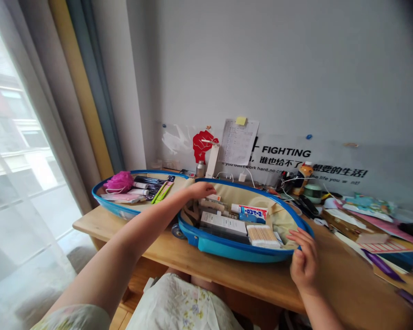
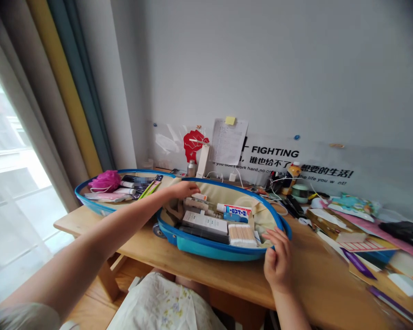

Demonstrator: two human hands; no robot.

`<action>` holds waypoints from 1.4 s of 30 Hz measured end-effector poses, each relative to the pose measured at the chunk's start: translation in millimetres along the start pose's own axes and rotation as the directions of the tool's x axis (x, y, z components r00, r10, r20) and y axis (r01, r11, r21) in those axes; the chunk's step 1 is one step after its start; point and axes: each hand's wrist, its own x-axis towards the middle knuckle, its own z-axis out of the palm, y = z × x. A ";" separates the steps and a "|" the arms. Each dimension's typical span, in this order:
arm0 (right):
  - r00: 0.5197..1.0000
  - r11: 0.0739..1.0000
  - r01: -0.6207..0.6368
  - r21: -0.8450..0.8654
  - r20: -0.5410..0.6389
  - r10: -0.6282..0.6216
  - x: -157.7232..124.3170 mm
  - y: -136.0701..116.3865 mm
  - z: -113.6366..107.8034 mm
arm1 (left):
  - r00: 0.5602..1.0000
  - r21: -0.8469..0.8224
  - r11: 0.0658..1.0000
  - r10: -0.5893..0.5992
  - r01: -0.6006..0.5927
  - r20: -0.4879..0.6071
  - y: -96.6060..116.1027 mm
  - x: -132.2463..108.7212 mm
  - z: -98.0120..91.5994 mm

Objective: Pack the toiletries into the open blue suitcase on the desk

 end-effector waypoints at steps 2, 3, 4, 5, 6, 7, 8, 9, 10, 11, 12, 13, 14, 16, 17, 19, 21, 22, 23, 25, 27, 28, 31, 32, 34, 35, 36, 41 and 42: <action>1.000 1.000 -0.004 0.011 -0.009 0.004 0.4 -0.2 0.3 | 0.992 0.020 0.997 -0.072 0.074 -0.100 -18.5 -4.4 -14.3; 1.000 1.000 -0.004 0.013 -0.011 0.004 0.6 -0.3 0.3 | 0.983 0.036 0.992 -0.117 0.123 -0.144 -31.6 -8.4 -22.1; 1.000 1.000 -0.005 0.012 -0.011 0.005 0.8 -0.4 0.4 | 0.970 0.056 0.983 -0.164 0.177 -0.180 -46.8 -13.9 -29.6; 1.000 1.000 -0.004 0.009 -0.010 0.004 1.0 -0.5 0.3 | 0.954 0.078 0.969 -0.213 0.234 -0.211 -63.9 -20.9 -36.7; 1.000 1.000 -0.001 0.004 -0.008 0.001 1.0 -0.5 0.1 | 0.937 0.104 0.951 -0.259 0.289 -0.234 -82.2 -29.3 -42.9; 1.000 1.000 0.003 0.000 -0.004 -0.003 1.0 -0.4 -0.1 | 0.917 0.133 0.927 -0.310 0.349 -0.250 -101.1 -39.0 -48.1; 1.000 1.000 0.005 -0.003 0.000 -0.005 0.9 -0.2 -0.3 | 0.898 0.163 0.900 -0.356 0.404 -0.257 -119.9 -49.7 -52.0; 1.000 1.000 0.007 -0.003 0.004 -0.007 0.8 0.1 -0.6 | 0.878 0.195 0.869 -0.403 0.456 -0.258 -138.0 -60.9 -54.8; 1.000 1.000 0.008 -0.002 0.009 -0.008 0.5 0.5 -0.8 | 0.864 0.229 0.839 -0.442 0.493 -0.240 -154.7 -72.1 -56.4; 1.000 1.000 0.009 -0.001 0.010 -0.009 0.3 1.0 -1.0 | 0.854 0.264 0.813 -0.475 0.519 -0.214 -169.8 -82.7 -57.0; 1.000 1.000 0.009 -0.003 0.009 -0.009 0.0 1.5 -1.0 | 0.847 0.300 0.793 -0.499 0.531 -0.182 -182.9 -92.3 -56.6; 1.000 1.000 0.008 -0.005 0.007 -0.008 -0.3 2.0 -1.0 | 0.845 0.335 0.778 -0.515 0.532 -0.146 -194.0 -100.6 -55.6; 1.000 1.000 0.007 -0.008 0.006 -0.007 -0.5 2.3 -0.9 | 0.845 0.368 0.768 -0.524 0.525 -0.110 -203.0 -107.1 -54.2; 1.000 1.000 0.007 -0.016 0.004 -0.006 -0.7 2.8 -0.4 | 0.849 0.425 0.759 -0.527 0.493 -0.045 -215.4 -115.0 -50.7; 1.000 1.000 0.009 -0.020 0.006 -0.008 -0.7 2.8 -0.2 | 0.852 0.448 0.758 -0.523 0.474 -0.017 -219.4 -116.5 -49.0; 1.000 1.000 0.014 -0.027 0.009 -0.013 -0.5 2.4 -0.1 | 0.862 0.487 0.759 -0.507 0.432 0.024 -224.2 -116.0 -46.1; 1.000 0.999 0.019 -0.035 0.008 -0.019 -0.1 1.7 -0.2 | 0.873 0.516 0.762 -0.485 0.392 0.052 -226.5 -112.6 -43.7; 1.000 0.999 0.021 -0.038 0.009 -0.021 0.2 1.3 -0.4 | 0.879 0.528 0.763 -0.472 0.373 0.061 -227.2 -110.6 -42.6; 1.000 0.999 0.022 -0.039 0.010 -0.022 0.5 0.9 -0.5 | 0.885 0.539 0.764 -0.460 0.355 0.069 -227.8 -108.7 -41.6; 1.000 0.999 0.024 -0.041 0.010 -0.023 0.9 0.2 -0.7 | 0.897 0.555 0.766 -0.436 0.324 0.078 -228.7 -106.1 -39.7; 1.000 0.999 0.022 -0.038 0.006 -0.022 1.2 -0.4 -0.7 | 0.907 0.564 0.769 -0.414 0.302 0.078 -229.1 -105.6 -38.6; 1.000 0.999 0.020 -0.035 0.002 -0.019 1.3 -0.7 -0.6 | 0.911 0.564 0.771 -0.405 0.296 0.075 -228.9 -106.4 -38.4; 1.000 1.000 0.008 -0.028 0.000 -0.008 1.5 -1.4 -0.1 | 0.922 0.547 0.784 -0.384 0.294 0.055 -226.0 -111.1 -40.1; 1.000 1.000 0.006 -0.025 -0.001 -0.006 1.5 -1.6 0.1 | 0.923 0.536 0.789 -0.383 0.300 0.046 -224.0 -112.9 -41.6; 1.000 1.000 0.006 -0.017 -0.006 -0.006 1.6 -1.7 0.4 | 0.923 0.505 0.801 -0.383 0.321 0.020 -217.8 -114.8 -46.0; 1.000 1.000 0.008 -0.012 -0.009 -0.008 1.5 -1.6 0.5 | 0.925 0.485 0.810 -0.379 0.330 0.003 -213.1 -114.4 -49.0; 1.000 1.000 0.010 -0.007 -0.012 -0.010 1.5 -1.4 0.6 | 0.929 0.462 0.821 -0.369 0.335 -0.018 -207.3 -112.7 -52.6; 1.000 1.000 -0.005 -0.005 -0.011 0.005 1.0 -0.8 0.6 | 0.965 0.307 0.917 -0.223 0.257 -0.140 -156.3 -82.9 -72.2; 1.000 1.000 -0.009 -0.004 -0.013 0.008 0.8 -0.8 0.5 | 0.972 0.275 0.938 -0.172 0.211 -0.158 -142.1 -73.6 -74.2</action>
